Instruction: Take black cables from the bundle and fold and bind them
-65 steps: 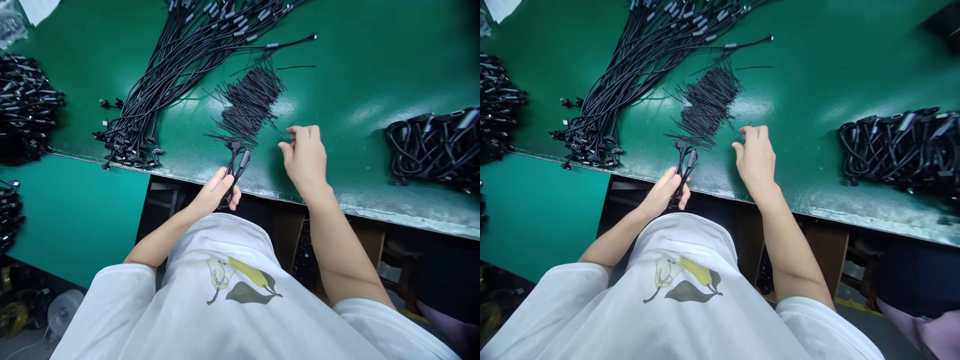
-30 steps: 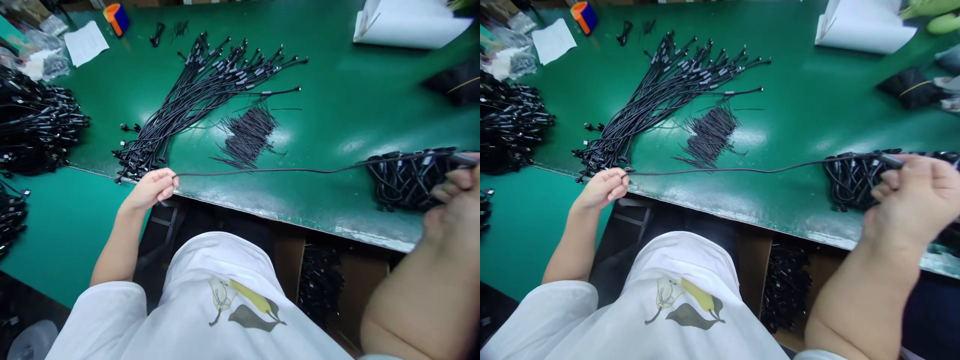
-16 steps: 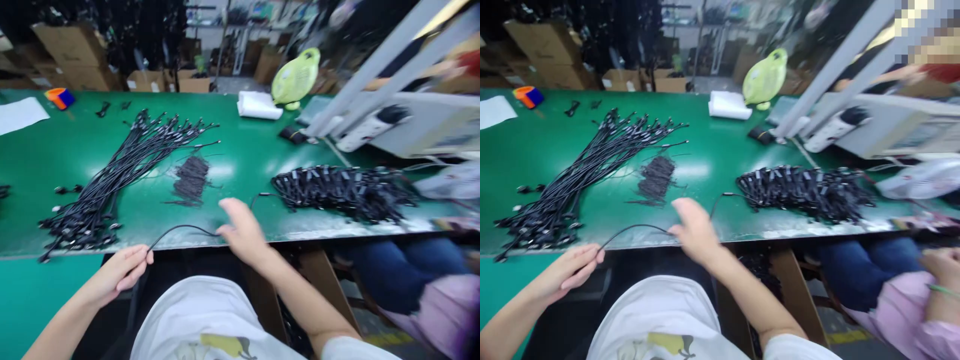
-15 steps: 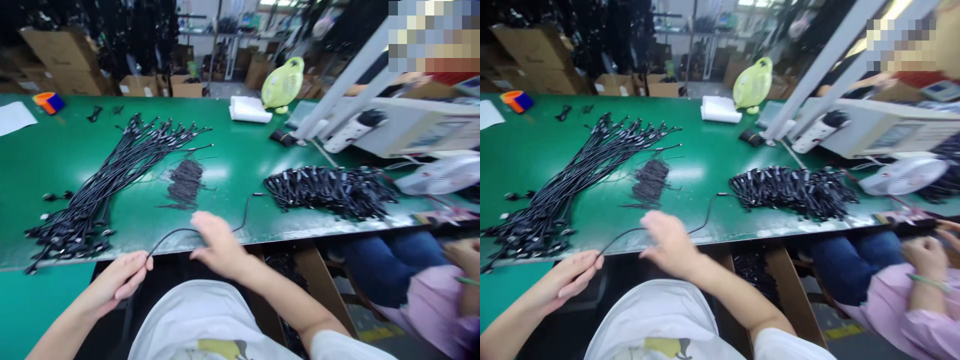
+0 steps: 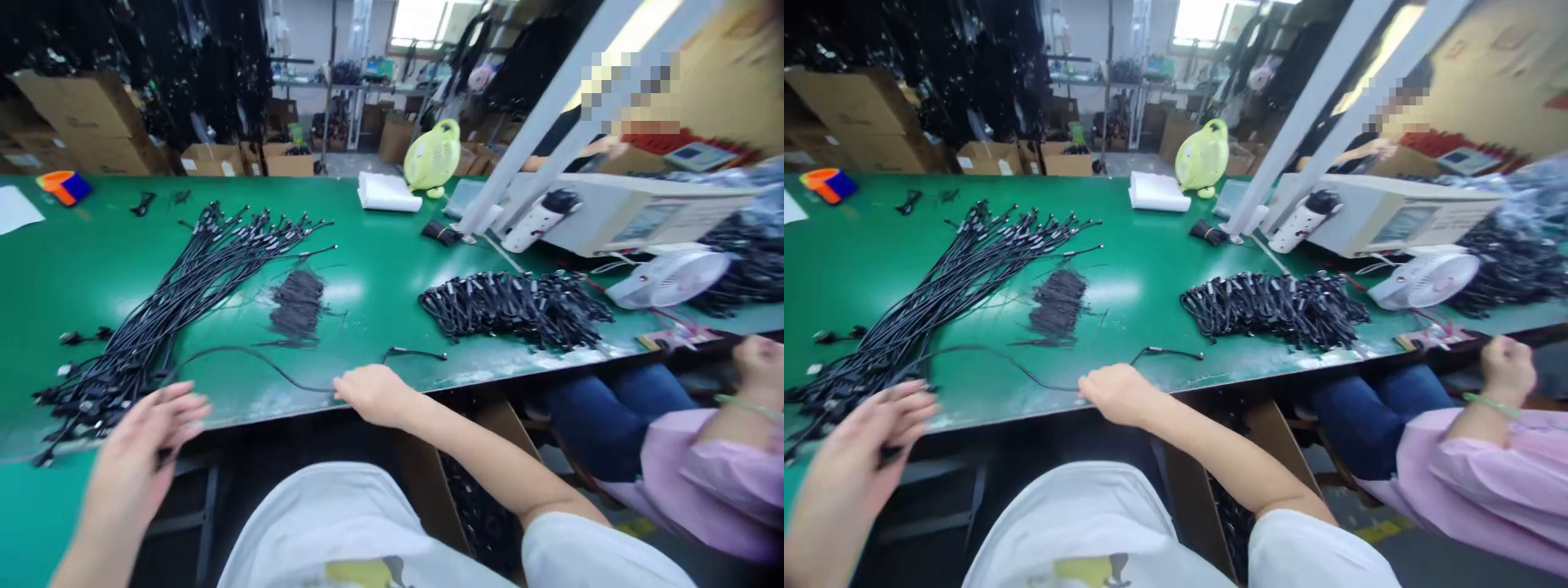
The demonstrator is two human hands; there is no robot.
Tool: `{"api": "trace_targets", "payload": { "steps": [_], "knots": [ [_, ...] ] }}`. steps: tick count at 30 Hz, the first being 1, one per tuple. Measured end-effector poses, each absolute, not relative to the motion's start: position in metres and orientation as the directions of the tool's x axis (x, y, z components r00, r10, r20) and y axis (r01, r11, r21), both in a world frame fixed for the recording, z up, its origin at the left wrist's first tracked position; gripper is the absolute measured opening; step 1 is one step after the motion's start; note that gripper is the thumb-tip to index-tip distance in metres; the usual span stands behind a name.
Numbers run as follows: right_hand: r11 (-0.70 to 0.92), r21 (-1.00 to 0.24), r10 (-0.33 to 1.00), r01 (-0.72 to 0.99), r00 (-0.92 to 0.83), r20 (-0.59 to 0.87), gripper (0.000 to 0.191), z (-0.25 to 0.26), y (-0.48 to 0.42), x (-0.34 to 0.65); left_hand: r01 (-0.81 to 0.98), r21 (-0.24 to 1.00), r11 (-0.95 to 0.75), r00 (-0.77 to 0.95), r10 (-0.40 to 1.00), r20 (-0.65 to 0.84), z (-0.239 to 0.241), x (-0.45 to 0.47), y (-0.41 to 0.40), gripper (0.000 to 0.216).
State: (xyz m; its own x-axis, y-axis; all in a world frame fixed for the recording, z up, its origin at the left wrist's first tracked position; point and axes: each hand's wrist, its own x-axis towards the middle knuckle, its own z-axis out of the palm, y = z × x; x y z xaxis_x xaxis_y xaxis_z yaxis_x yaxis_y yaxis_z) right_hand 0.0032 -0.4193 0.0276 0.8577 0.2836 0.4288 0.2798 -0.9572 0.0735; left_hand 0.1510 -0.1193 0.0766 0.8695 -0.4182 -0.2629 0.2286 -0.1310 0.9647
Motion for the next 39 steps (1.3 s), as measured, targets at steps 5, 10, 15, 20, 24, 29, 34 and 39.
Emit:
{"api": "trace_targets", "payload": {
  "steps": [5,10,15,20,24,29,34,39],
  "knots": [
    [-0.899,-0.076,0.361,0.43,0.83,0.425,0.034,0.061,-0.373,-0.001,-0.183,0.956,-0.23,0.565,-0.82,-0.089,0.058,0.103,-0.185,0.042],
    [-0.814,-0.524,0.156,0.249,0.964,0.216,0.032,0.062,-0.406,0.016,0.326,0.929,-0.177,0.328,-0.9,-0.286,0.047,0.112,-0.182,0.043],
    [-0.736,-0.666,0.049,0.121,0.991,0.125,0.03,0.035,-0.436,0.013,0.739,0.667,0.097,0.406,-0.854,-0.326,0.053,0.131,-0.157,0.034],
    [-0.808,-0.582,0.034,0.093,0.993,0.11,0.033,0.018,-0.443,0.002,0.759,0.592,0.27,0.551,-0.751,-0.364,0.062,0.136,-0.149,0.041],
    [-0.942,-0.314,0.051,0.12,0.975,0.217,0.034,0.015,-0.443,-0.008,0.737,0.611,0.29,0.585,-0.726,-0.362,0.064,0.139,-0.152,0.036],
    [-0.957,0.223,0.277,0.187,0.821,0.5,0.026,0.024,-0.443,-0.018,0.68,0.602,0.419,0.722,-0.529,-0.446,0.061,0.149,-0.161,0.037],
    [-0.922,0.245,0.388,0.3,0.712,0.585,0.016,0.044,-0.438,-0.018,0.646,0.671,0.363,0.736,-0.531,-0.421,0.059,0.151,-0.167,0.039],
    [-0.913,0.125,0.379,0.389,0.694,0.612,0.014,0.055,-0.427,-0.012,0.542,0.829,0.139,0.673,-0.662,-0.329,0.057,0.141,-0.168,0.049]
  ]
}}
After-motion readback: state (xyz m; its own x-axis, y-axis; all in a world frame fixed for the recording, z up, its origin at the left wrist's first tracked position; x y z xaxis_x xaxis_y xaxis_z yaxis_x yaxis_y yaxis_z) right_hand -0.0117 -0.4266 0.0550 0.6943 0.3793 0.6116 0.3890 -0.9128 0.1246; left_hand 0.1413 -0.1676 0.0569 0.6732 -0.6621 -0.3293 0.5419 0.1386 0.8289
